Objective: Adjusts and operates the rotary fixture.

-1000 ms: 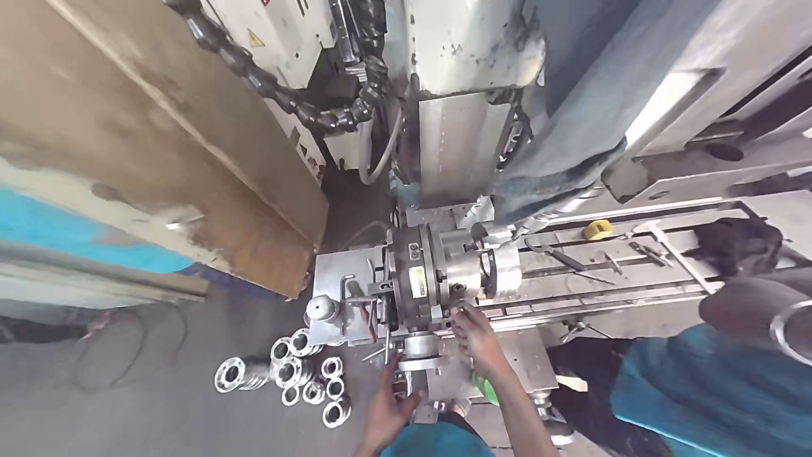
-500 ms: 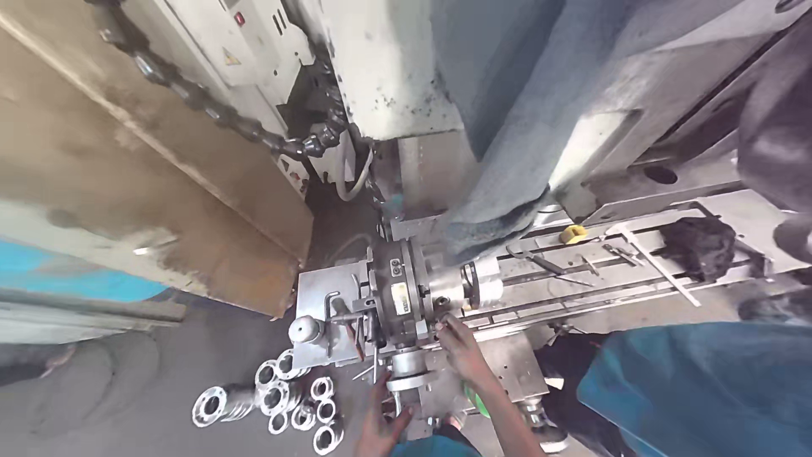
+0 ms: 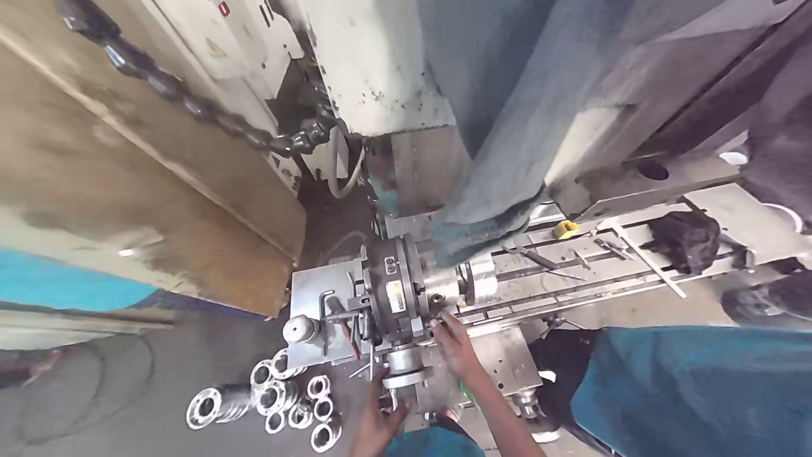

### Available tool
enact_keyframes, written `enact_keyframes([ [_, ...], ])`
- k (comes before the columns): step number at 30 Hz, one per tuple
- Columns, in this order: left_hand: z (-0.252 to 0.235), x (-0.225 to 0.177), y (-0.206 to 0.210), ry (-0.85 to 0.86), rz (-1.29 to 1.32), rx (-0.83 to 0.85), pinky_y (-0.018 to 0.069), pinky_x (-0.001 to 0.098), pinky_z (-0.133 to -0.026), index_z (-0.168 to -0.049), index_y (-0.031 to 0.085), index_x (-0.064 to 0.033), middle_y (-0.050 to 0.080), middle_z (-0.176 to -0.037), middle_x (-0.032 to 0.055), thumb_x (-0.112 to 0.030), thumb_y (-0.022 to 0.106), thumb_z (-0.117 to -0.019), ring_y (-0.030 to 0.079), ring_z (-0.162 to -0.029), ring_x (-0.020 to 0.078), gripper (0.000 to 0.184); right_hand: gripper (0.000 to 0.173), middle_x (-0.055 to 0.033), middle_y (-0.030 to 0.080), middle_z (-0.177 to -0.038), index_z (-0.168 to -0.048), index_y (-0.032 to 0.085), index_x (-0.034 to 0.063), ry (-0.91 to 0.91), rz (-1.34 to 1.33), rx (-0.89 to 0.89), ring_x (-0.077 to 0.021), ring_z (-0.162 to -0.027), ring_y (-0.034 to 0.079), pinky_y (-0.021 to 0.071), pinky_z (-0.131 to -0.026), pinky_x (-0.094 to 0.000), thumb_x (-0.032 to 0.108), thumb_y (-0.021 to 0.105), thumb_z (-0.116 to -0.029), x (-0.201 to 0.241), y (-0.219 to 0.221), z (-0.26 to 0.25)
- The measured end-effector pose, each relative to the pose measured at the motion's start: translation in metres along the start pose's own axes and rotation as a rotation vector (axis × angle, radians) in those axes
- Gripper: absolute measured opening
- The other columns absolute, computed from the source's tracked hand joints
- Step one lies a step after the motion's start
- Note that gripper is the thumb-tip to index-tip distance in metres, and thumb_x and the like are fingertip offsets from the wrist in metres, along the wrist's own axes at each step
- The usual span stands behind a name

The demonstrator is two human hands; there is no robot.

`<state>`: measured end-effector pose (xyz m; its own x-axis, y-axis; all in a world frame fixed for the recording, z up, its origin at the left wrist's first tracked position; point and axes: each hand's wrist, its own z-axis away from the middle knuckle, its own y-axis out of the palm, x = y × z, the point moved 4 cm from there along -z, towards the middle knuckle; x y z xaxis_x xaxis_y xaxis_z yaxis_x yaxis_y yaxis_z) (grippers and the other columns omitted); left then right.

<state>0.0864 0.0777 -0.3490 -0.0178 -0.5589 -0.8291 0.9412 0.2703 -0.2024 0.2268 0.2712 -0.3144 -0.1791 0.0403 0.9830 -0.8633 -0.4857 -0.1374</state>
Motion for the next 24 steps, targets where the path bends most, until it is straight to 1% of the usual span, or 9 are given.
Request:
enact_keyframes([
  [3, 0.0, -0.001, -0.001, -0.014, -0.013, 0.002, 0.0624, 0.0432, -0.082, -0.156, 0.037, -0.0104, 0.053, -0.147, 0.0177, -0.024, 0.083, -0.0825, 0.072, -0.094, 0.0244, 0.087, 0.028, -0.001, 0.05, -0.075, -0.109, 0.062, 0.0065, 0.239, -0.04, 0.114, -0.012, -0.056, 0.044, 0.041, -0.052, -0.0319, 0.031, 0.049, -0.1045, 0.019, -0.002, 0.004],
  [6, -0.001, -0.001, -0.001, -0.005, -0.023, 0.003, 0.0626, 0.0434, -0.08, -0.155, 0.038, -0.0099, 0.055, -0.143, 0.0193, -0.024, 0.082, -0.0828, 0.072, -0.092, 0.0249, 0.085, 0.024, 0.0028, 0.041, -0.067, -0.106, 0.06, 0.009, 0.3, -0.129, 0.127, -0.009, -0.049, 0.037, 0.0357, -0.045, -0.0269, 0.029, 0.047, -0.1068, 0.02, 0.0, 0.002],
  [10, -0.002, 0.003, -0.001, 0.009, -0.031, -0.007, 0.0628, 0.045, -0.083, -0.155, 0.039, -0.0113, 0.055, -0.146, 0.0174, -0.024, 0.082, -0.083, 0.073, -0.098, 0.026, 0.085, 0.031, 0.0021, 0.051, -0.068, -0.09, 0.067, 0.0079, 0.134, -0.048, -0.178, -0.0102, -0.058, 0.047, 0.0428, -0.057, -0.0326, 0.029, 0.049, -0.1032, 0.009, 0.011, 0.002],
  [12, -0.002, 0.004, 0.0, -0.002, -0.045, -0.031, 0.0615, 0.0469, -0.086, -0.156, 0.039, -0.0115, 0.053, -0.147, 0.0188, -0.025, 0.082, -0.0829, 0.072, -0.102, 0.0281, 0.086, 0.038, -0.001, 0.057, -0.069, -0.092, 0.07, 0.0043, 0.089, 0.017, -0.318, -0.0137, -0.063, 0.055, 0.0491, -0.065, -0.0384, 0.03, 0.045, -0.1055, 0.012, 0.014, 0.008],
  [14, -0.001, 0.009, 0.001, -0.024, -0.062, -0.095, 0.0597, 0.0489, -0.087, -0.156, 0.037, -0.0085, 0.057, -0.141, 0.0207, -0.031, 0.08, -0.0829, 0.07, -0.102, 0.0295, 0.087, 0.04, -0.0003, 0.058, -0.066, -0.09, 0.071, 0.004, 0.061, 0.045, -0.417, -0.0134, -0.06, 0.056, 0.0499, -0.062, -0.0387, 0.03, 0.044, -0.1057, 0.009, 0.015, 0.01],
  [17, -0.001, 0.021, 0.006, -0.062, -0.105, -0.173, 0.0593, 0.0496, -0.084, -0.142, 0.048, -0.0016, 0.07, -0.112, 0.0152, -0.043, 0.074, -0.087, 0.07, -0.095, 0.0254, 0.073, 0.037, -0.0006, 0.059, -0.065, -0.087, 0.07, 0.0053, -0.046, 0.104, -0.455, -0.0129, -0.059, 0.058, 0.0511, -0.06, -0.038, 0.03, 0.048, -0.1046, 0.002, 0.016, 0.008],
  [20, 0.002, 0.02, 0.014, -0.095, -0.096, -0.025, 0.058, 0.048, -0.078, -0.118, 0.066, -0.0014, 0.072, -0.094, 0.0108, -0.04, 0.06, -0.0969, 0.069, -0.084, 0.0228, 0.045, 0.033, 0.0003, 0.06, -0.062, -0.081, 0.069, 0.0017, -0.331, 0.103, -0.571, -0.0055, -0.054, 0.057, 0.0511, -0.053, -0.0267, 0.022, 0.053, -0.1011, -0.013, 0.021, -0.007],
  [22, 0.007, 0.013, 0.019, -0.097, 0.022, 0.095, 0.0612, 0.0391, -0.074, -0.109, 0.069, -0.0005, 0.076, -0.091, 0.0082, -0.026, 0.055, -0.1026, 0.073, -0.081, 0.0185, 0.029, 0.033, 0.0019, 0.057, -0.06, -0.076, 0.067, 0.003, -0.284, -0.005, -0.659, -0.0046, -0.052, 0.054, 0.049, -0.052, -0.0257, 0.02, 0.053, -0.1014, -0.013, 0.023, -0.01],
  [24, 0.011, 0.007, 0.03, -0.089, 0.206, 0.133, 0.0619, 0.0346, -0.069, -0.102, 0.066, 0.0029, 0.076, -0.085, 0.0096, -0.015, 0.047, -0.1044, 0.074, -0.076, 0.0182, 0.026, 0.036, 0.0036, 0.053, -0.057, -0.074, 0.064, 0.0051, -0.14, -0.122, -0.773, -0.0051, -0.049, 0.051, 0.0472, -0.049, -0.0271, 0.02, 0.05, -0.1043, -0.015, 0.013, 0.001],
])
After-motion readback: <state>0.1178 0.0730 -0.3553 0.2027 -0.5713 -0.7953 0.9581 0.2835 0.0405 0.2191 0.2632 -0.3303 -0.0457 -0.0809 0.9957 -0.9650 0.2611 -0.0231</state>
